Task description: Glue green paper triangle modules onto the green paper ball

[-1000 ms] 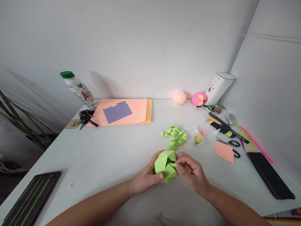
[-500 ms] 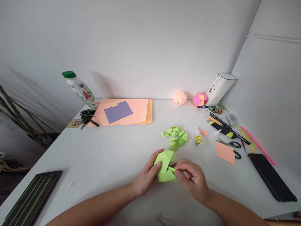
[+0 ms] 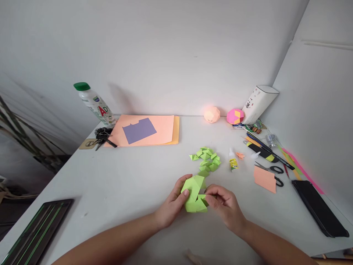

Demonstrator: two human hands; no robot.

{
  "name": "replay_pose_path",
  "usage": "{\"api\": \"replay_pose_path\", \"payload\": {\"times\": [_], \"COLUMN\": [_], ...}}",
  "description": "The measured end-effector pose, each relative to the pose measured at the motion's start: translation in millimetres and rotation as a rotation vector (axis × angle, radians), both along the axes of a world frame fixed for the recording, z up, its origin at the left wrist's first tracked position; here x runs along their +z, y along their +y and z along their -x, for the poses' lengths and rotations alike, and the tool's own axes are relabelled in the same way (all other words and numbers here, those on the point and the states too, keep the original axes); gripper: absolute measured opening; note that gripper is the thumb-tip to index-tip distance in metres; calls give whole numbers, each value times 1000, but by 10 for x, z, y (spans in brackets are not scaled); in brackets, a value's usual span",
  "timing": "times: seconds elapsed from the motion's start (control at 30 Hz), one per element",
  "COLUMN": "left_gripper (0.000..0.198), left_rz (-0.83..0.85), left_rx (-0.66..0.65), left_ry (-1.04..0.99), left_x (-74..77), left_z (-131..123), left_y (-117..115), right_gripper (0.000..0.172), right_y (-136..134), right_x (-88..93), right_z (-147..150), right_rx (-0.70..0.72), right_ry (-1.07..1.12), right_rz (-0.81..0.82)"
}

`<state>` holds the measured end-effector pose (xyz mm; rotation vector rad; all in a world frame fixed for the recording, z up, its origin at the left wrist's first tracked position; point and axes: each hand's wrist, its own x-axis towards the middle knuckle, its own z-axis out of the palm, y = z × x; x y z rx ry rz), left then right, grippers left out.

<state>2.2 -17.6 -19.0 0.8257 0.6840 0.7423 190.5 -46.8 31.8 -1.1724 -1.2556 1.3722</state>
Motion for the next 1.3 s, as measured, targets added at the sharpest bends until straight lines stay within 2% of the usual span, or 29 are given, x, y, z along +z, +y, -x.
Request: {"api": "replay_pose_path", "payload": {"times": [0.4,0.7,0.87,1.13,1.3], "left_gripper": [55,62,59,61,55], "left_rz": [-163,-248,-297,-263,-258], "left_rx": [-2,6,-2,-43,-58], "left_ry": [143,287,286,254,206], "left_x": [-46,73,66,99,128], "left_z": [29,36,36,27,22], "left_y": [-12,5,6,-2,5], "right_gripper": [24,27,23,22,26], "right_y": [11,34,41,40,41], "right_x": [-15,52,13,-78,-21], "right_z": [-21,-36,-38,-22,-38], "right_rx": [2,39,53,37,-17], "right_ry": [41,38,61,82,46], "right_rz": [163,237,251,203,213]}}
